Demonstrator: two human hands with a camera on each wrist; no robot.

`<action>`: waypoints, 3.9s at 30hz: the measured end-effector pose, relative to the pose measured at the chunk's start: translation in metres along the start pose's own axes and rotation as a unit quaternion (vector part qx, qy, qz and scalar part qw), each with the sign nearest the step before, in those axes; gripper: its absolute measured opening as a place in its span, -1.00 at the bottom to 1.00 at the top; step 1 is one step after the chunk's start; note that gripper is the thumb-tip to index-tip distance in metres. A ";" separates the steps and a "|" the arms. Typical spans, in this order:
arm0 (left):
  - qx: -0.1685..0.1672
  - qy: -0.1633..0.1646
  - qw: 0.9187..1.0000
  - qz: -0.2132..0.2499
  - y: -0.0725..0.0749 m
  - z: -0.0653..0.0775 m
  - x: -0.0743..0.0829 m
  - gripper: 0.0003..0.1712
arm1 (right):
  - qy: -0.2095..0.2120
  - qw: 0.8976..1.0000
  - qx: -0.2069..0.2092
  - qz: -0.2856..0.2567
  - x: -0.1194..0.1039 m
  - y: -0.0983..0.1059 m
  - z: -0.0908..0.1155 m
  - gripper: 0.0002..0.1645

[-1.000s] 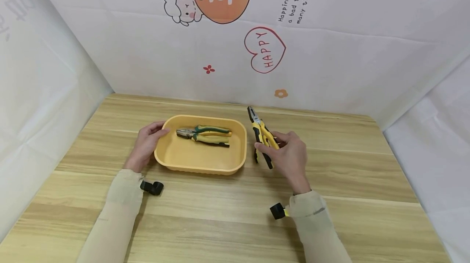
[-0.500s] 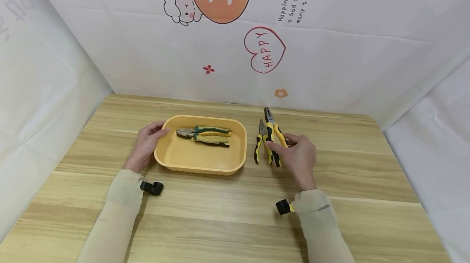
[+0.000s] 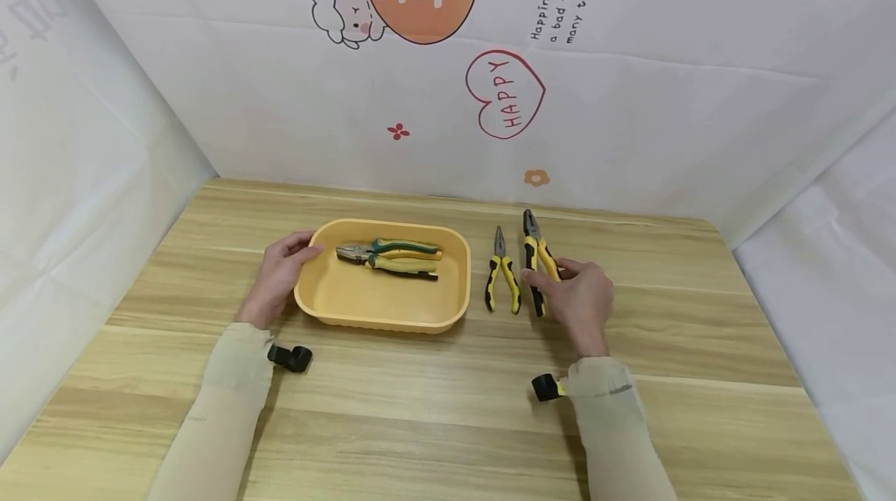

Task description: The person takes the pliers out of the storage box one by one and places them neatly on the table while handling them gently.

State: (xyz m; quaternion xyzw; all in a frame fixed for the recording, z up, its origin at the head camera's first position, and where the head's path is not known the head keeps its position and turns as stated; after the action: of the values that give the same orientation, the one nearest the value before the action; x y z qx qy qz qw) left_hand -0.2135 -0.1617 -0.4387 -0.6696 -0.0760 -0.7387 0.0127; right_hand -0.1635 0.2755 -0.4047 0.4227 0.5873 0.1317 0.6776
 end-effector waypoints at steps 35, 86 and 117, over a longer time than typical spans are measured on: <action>0.000 -0.001 1.000 -0.002 0.000 -0.001 0.001 -0.53 | -0.037 0.998 -0.009 0.045 0.020 -0.015 -0.011 -0.12; 0.002 -0.006 1.000 -0.004 0.001 -0.002 0.000 -0.54 | -0.017 0.993 0.012 0.116 0.016 -0.025 -0.012 -0.05; 0.002 -0.003 1.000 -0.005 0.001 -0.001 0.000 -0.54 | 0.058 0.994 0.006 0.092 0.003 -0.007 -0.005 -0.05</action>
State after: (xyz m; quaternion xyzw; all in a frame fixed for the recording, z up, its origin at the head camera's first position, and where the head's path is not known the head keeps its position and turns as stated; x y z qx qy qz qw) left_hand -0.2148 -0.1627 -0.4390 -0.6713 -0.0808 -0.7367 0.0097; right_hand -0.1689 0.2755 -0.4119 0.4707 0.5850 0.2137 0.6250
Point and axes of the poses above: each hand's wrist, its own z-axis away from the middle knuckle, its own y-axis out of the back of the hand, x = y × z, the point moved 2 cm from there along -z, towards the middle knuckle, and after that the axes turned 6 degrees about x, right-handed, at the moved point
